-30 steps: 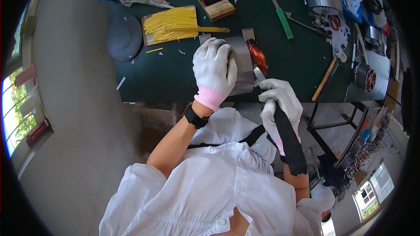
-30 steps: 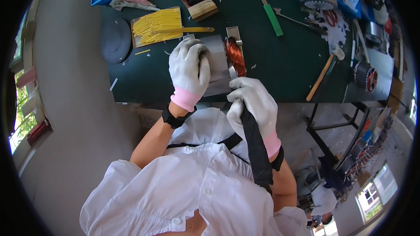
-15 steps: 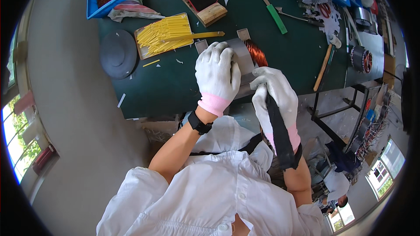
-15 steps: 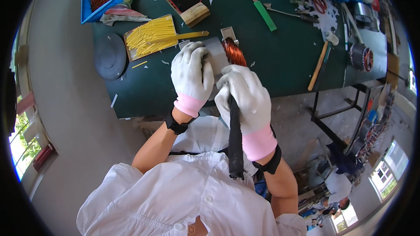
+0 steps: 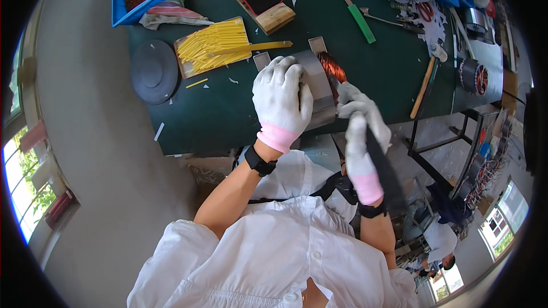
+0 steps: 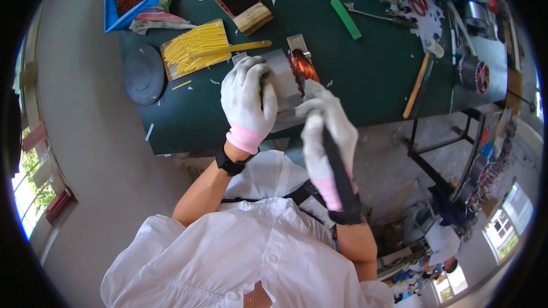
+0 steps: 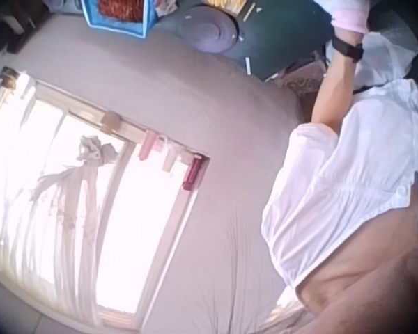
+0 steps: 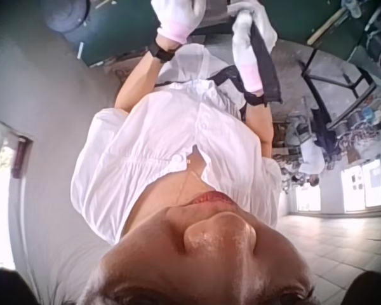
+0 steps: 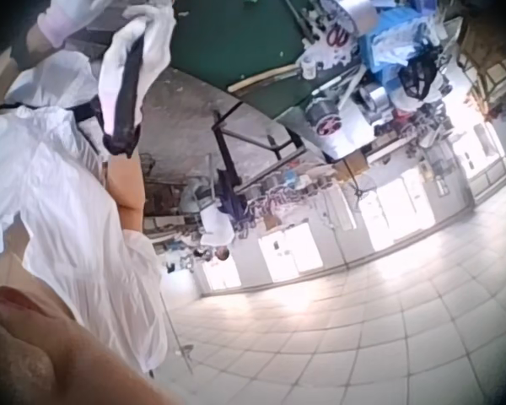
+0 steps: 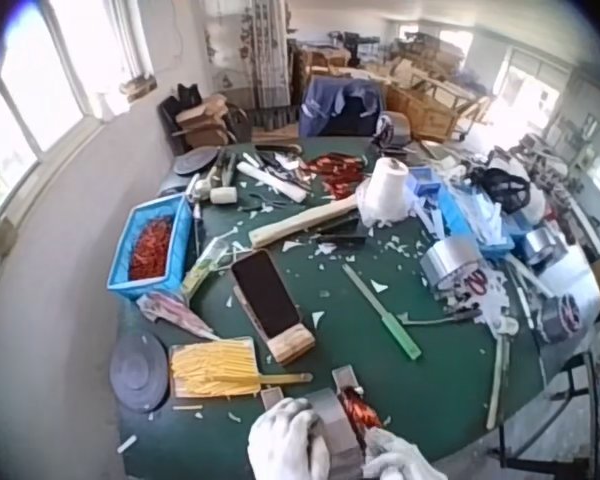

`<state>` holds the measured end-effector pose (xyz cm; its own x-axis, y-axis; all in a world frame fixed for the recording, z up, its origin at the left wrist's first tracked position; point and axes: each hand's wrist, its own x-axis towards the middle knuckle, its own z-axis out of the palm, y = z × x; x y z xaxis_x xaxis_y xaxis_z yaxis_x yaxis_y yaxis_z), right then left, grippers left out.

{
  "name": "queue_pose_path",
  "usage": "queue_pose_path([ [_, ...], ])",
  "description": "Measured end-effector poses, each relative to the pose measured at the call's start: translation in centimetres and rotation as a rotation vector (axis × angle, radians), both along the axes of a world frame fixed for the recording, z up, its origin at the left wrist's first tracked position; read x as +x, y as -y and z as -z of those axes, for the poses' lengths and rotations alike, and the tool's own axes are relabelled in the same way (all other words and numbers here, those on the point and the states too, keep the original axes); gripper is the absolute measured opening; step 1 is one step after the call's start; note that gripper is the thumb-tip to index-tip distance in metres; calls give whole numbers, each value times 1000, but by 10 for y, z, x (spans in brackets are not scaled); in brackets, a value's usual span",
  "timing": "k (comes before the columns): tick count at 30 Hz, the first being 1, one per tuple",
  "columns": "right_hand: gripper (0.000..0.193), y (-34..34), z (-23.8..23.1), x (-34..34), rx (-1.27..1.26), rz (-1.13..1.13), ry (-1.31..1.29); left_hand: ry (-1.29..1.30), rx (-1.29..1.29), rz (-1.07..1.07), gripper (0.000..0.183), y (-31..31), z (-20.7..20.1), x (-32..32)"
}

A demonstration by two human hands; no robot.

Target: Shaping and fitting components into a motor stator housing using a mallet, scissors, and a shaping stick.

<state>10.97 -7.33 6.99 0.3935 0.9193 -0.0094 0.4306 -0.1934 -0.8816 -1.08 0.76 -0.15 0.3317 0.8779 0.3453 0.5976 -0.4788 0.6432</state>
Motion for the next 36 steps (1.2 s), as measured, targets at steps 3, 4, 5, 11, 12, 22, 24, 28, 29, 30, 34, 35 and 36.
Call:
queue_pose_path([
  [3,25,5,4,36,-9,112,-627,1,9,12,22,1,-2,0],
  [4,25,5,8,42,13,103,-693,8,22,7,22,1,0,1],
  [5,25,5,13,47,37,94,-759,5,22,15,22,1,1,1],
  [11,26,-5,30,76,63,25,-1022,96,-13,22,25,2,7,-6],
  [12,26,-8,38,85,55,-5,-981,98,17,-15,31,5,6,-10],
  [22,33,1,40,115,214,289,-656,571,-1023,-74,36,56,24,-49],
  [24,31,19,47,117,113,262,-636,586,-980,-135,39,57,24,-47],
  [28,27,37,40,117,-48,195,-602,646,-1242,-297,32,31,14,-44],
  [29,27,39,41,118,-46,180,-610,711,-1365,-267,34,18,9,-46],
  [30,25,41,42,119,64,83,-470,785,-1441,-221,37,5,7,-47],
  [34,11,35,32,110,-8,-40,-226,942,-1549,-241,49,-4,13,-50],
  [35,7,32,40,109,-80,-51,-172,1035,-1582,-246,52,-1,15,-52],
  [36,13,26,55,108,-66,-74,-23,1134,-1584,-155,59,6,19,-58],
])
